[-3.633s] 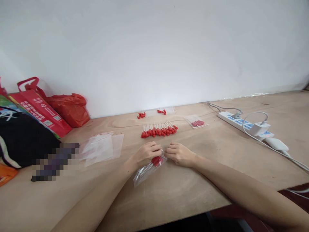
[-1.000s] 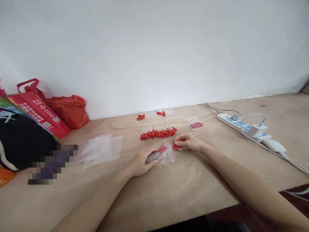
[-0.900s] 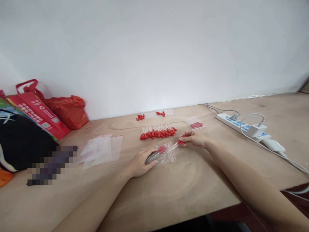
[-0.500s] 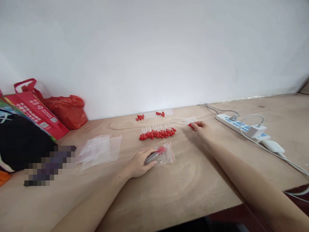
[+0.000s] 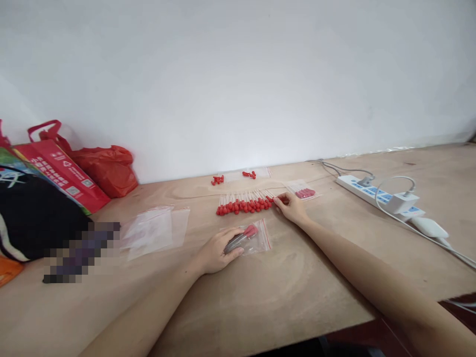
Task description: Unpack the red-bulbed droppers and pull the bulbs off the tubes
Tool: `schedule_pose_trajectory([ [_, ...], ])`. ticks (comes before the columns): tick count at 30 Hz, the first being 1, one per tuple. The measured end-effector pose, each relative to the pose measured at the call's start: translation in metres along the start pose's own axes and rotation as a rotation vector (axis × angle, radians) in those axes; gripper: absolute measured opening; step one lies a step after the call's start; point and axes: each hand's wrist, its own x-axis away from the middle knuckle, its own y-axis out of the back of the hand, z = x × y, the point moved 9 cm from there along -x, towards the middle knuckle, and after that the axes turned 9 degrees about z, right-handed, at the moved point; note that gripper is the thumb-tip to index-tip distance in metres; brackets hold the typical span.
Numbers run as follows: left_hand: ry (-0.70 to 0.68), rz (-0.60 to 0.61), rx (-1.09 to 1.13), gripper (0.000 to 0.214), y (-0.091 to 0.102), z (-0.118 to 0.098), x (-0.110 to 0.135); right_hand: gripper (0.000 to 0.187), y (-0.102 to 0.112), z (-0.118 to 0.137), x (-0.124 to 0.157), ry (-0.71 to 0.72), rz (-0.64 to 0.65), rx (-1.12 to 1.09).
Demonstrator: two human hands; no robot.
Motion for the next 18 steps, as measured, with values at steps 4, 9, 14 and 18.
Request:
schedule_pose_trajectory([
  [4, 0.000, -0.002, -0.005, 0.040, 0.000, 0.000, 0.000, 0.032, 0.000, -0.005, -0.001, -0.029, 0.001, -0.005],
  [9, 0.019, -0.002, -0.013, 0.039, 0.001, -0.001, 0.000, 0.029, 0.004, -0.005, -0.001, -0.041, -0.030, 0.074],
  [14, 0.031, 0.005, -0.022, 0.039, 0.002, -0.003, 0.000, 0.034, 0.008, 0.003, 0.000, 0.011, -0.059, 0.143],
  [18, 0.028, 0.008, -0.023, 0.041, 0.001, -0.002, 0.000, 0.032, 0.019, 0.014, 0.009, 0.053, -0.152, 0.121],
])
